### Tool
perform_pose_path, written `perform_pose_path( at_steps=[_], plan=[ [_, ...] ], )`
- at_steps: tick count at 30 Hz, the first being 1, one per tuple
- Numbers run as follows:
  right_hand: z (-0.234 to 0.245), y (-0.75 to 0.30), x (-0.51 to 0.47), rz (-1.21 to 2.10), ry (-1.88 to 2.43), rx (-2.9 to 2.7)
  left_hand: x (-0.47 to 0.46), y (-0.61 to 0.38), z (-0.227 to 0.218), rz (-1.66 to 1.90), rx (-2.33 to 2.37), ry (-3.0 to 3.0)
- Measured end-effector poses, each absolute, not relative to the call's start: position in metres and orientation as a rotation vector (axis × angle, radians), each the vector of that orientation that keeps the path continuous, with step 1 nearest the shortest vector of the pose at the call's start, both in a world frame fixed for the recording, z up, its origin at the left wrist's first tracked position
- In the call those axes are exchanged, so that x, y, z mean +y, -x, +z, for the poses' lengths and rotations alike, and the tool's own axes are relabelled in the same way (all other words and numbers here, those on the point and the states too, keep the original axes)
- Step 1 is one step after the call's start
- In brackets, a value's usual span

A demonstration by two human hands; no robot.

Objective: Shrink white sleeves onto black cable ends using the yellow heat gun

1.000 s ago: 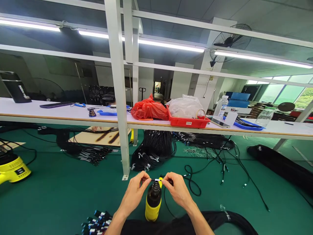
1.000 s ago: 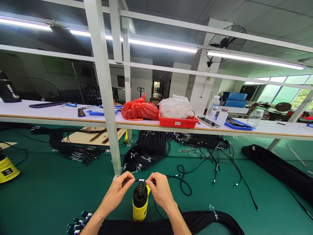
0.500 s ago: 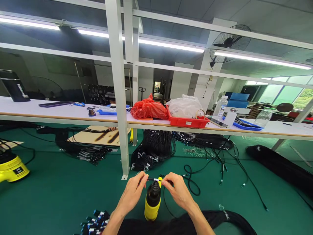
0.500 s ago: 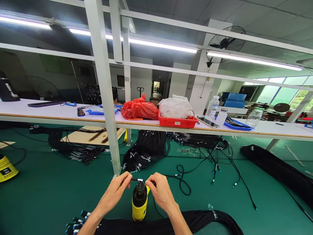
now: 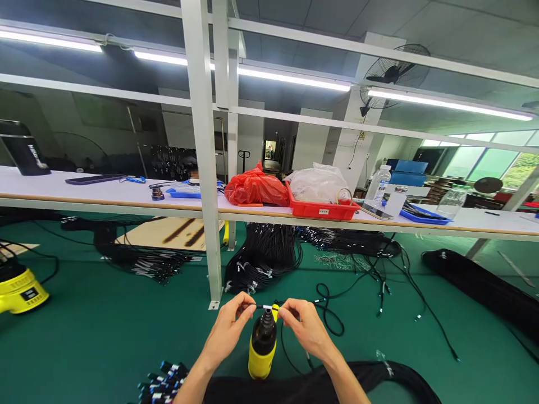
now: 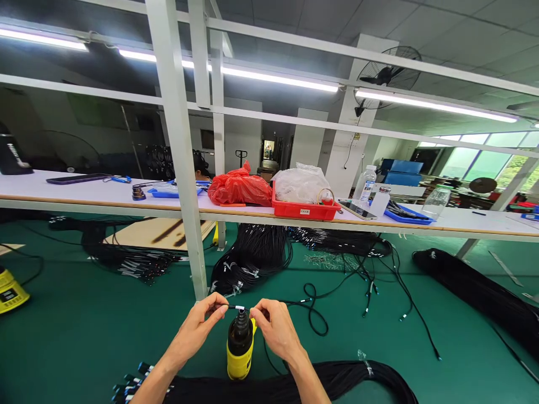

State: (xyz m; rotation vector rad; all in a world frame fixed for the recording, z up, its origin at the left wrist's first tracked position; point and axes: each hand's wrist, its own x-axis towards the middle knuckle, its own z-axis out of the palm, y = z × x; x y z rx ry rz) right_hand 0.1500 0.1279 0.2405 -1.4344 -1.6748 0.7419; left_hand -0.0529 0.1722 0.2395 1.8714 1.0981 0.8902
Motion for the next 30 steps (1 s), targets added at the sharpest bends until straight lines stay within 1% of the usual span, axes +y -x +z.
perform_pose_path(
  at_steps=[9, 21, 30],
  plan=[
    [0.241, -0.15, 0.128, 0.698, 1.447, -1.68, 0.172, 0.051, 0.23, 0.811, 1.253, -1.925],
    [0.235, -0.147, 0.134, 0.662, 1.407, -1.608, 0.174, 0.051, 0.233, 0.894, 1.155, -1.884],
    [0.238, -0.143, 0.131, 0.612, 1.538, -1.736, 0.176, 0.051, 0.229, 0.851, 1.284, -1.901]
  ],
)
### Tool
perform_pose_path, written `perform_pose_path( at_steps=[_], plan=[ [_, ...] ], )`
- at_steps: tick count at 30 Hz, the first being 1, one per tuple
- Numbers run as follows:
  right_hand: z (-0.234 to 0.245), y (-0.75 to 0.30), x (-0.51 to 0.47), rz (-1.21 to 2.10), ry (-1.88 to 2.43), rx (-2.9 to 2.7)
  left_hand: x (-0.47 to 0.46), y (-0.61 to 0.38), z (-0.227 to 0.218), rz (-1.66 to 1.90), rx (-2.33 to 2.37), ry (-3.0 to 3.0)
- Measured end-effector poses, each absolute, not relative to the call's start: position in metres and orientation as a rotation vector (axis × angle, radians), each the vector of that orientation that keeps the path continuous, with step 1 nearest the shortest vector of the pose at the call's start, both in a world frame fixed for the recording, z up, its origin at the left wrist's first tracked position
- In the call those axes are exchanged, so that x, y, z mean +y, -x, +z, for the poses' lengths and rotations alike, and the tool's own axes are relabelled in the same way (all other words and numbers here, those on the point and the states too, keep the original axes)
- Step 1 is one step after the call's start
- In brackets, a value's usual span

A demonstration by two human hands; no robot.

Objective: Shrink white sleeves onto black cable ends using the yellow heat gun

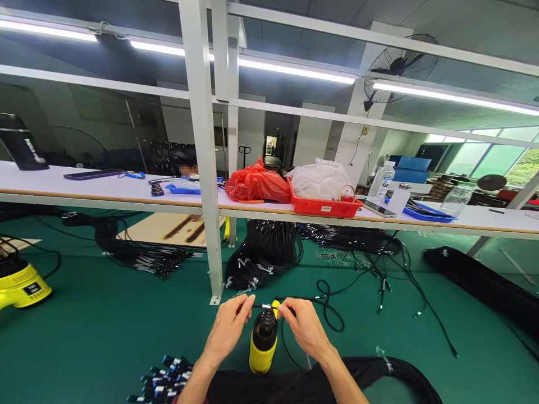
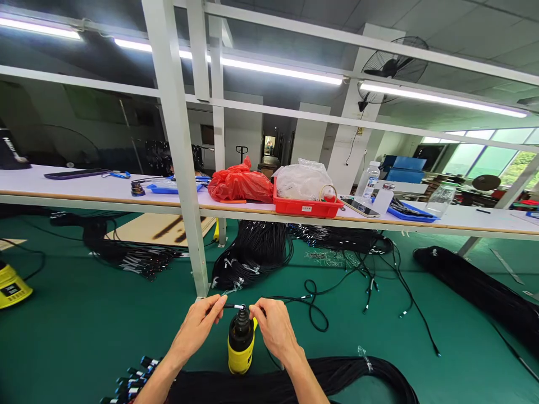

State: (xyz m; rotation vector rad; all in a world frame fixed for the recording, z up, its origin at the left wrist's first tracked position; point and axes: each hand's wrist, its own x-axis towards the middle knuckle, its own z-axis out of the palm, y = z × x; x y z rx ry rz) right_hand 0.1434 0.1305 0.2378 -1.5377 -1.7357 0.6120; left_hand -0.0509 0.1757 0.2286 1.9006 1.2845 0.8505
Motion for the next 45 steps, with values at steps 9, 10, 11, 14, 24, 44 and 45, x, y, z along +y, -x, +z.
perform_pose_path(
  at_steps=[9, 10, 11, 14, 24, 44, 45],
  plan=[
    [0.231, -0.144, 0.132, 0.618, 1.44, -1.655, 0.171, 0.053, 0.234, 0.886, 1.142, -1.889],
    [0.231, -0.145, 0.131, 0.622, 1.44, -1.65, 0.171, 0.053, 0.234, 0.879, 1.152, -1.887],
    [0.232, -0.145, 0.131, 0.624, 1.446, -1.648, 0.171, 0.052, 0.234, 0.869, 1.168, -1.889],
    [0.236, -0.146, 0.13, 0.628, 1.477, -1.659, 0.172, 0.05, 0.235, 0.838, 1.211, -1.913],
    [0.24, -0.145, 0.128, 0.635, 1.516, -1.755, 0.175, 0.05, 0.231, 0.869, 1.275, -1.884],
    [0.231, -0.146, 0.129, 0.643, 1.479, -1.619, 0.17, 0.049, 0.227, 0.96, 1.156, -1.91],
    [0.231, -0.146, 0.129, 0.631, 1.485, -1.625, 0.17, 0.048, 0.227, 0.961, 1.157, -1.913]
  ],
)
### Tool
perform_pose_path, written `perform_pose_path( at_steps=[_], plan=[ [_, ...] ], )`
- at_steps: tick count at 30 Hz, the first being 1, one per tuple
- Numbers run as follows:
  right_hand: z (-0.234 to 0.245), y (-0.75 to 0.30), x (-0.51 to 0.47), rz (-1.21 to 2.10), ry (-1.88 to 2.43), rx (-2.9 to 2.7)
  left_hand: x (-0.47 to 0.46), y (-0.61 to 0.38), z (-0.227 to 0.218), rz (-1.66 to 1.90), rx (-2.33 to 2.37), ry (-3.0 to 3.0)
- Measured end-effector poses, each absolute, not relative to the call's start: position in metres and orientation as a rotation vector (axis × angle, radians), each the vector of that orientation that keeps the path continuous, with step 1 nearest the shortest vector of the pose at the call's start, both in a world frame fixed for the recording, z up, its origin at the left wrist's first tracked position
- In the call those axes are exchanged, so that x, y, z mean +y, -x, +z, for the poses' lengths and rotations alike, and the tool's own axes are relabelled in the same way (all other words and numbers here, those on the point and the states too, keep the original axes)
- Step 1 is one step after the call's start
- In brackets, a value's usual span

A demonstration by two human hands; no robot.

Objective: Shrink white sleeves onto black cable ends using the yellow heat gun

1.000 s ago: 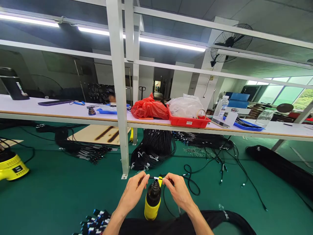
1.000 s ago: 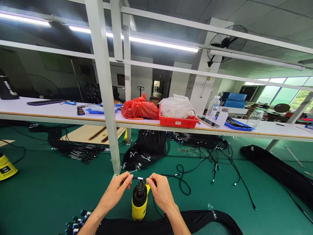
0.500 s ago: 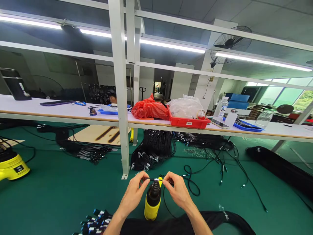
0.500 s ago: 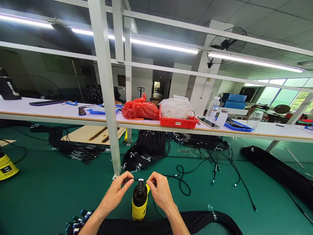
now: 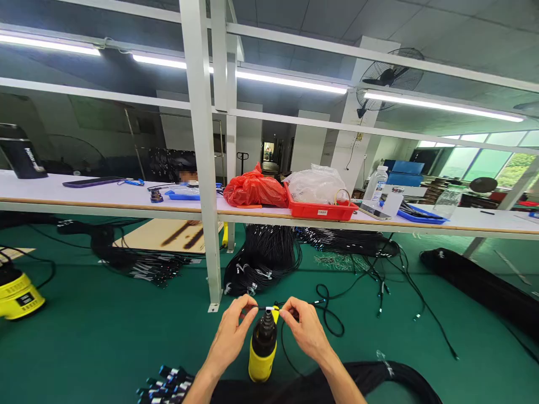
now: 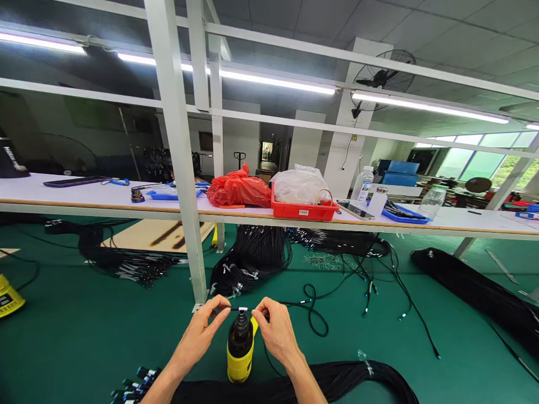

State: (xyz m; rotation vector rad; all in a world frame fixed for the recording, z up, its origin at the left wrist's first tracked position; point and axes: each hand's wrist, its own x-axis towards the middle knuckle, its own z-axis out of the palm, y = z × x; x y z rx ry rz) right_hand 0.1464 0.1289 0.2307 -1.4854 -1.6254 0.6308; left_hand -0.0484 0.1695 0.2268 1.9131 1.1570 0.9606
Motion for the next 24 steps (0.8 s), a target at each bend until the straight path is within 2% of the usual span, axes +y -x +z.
perform_pose_path(
  at_steps=[6, 15, 24],
  plan=[
    [0.2334, -0.1473, 0.128, 0.579, 1.511, -1.712, 0.1692, 0.0452, 0.2306, 0.856, 1.297, -1.985],
    [0.2324, -0.1458, 0.1312, 0.664, 1.466, -1.62, 0.165, 0.0485, 0.231, 0.93, 1.191, -1.952],
    [0.2315, -0.1396, 0.1255, 0.605, 1.556, -1.712, 0.1611, 0.0495, 0.2302, 0.857, 1.391, -1.893]
  ],
)
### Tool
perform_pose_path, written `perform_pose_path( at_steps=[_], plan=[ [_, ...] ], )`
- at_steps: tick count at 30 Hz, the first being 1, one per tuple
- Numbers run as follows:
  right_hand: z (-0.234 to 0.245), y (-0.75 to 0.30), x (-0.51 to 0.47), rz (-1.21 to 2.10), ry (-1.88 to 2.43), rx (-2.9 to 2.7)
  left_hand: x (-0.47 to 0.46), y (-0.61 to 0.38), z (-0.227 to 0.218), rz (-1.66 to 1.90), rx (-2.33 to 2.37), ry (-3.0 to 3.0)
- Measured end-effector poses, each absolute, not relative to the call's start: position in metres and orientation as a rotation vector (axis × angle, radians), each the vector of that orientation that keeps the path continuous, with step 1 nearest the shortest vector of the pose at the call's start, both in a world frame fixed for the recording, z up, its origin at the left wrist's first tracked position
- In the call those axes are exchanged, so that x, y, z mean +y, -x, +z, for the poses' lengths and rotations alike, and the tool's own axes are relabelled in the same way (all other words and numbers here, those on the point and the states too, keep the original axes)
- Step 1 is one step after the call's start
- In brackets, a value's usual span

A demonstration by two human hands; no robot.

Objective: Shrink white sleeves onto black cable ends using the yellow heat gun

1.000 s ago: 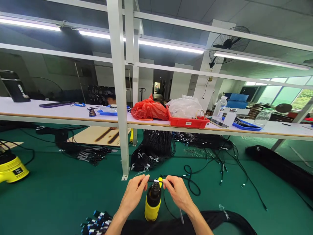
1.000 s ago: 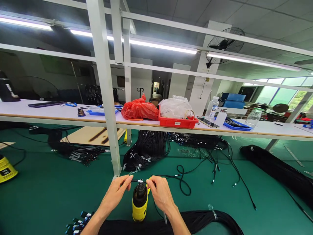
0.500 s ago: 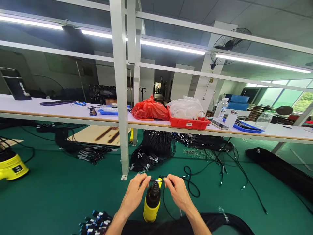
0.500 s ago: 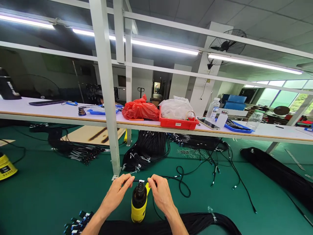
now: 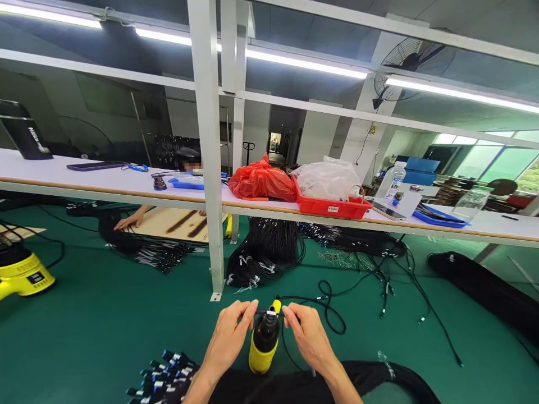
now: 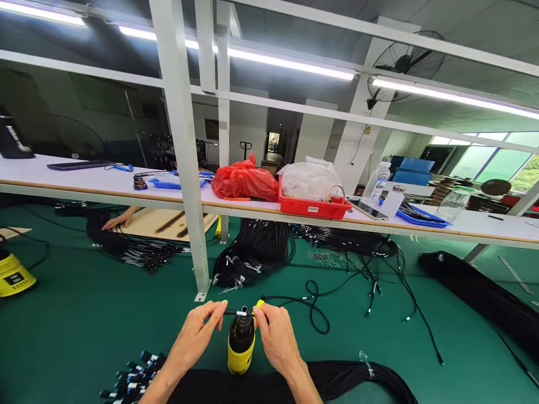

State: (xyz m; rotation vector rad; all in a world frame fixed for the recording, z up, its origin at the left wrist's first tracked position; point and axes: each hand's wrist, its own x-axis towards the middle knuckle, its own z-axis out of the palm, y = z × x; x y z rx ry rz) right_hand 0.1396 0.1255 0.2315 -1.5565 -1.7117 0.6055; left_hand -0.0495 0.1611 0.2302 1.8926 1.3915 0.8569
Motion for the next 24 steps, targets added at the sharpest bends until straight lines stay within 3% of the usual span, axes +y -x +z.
perform_pose_path(
  at_steps=[24],
  plan=[
    [0.2274, -0.1442, 0.1267, 0.565, 1.583, -1.58, 0.1664, 0.05, 0.2317, 0.872, 1.19, -1.846]
  ],
)
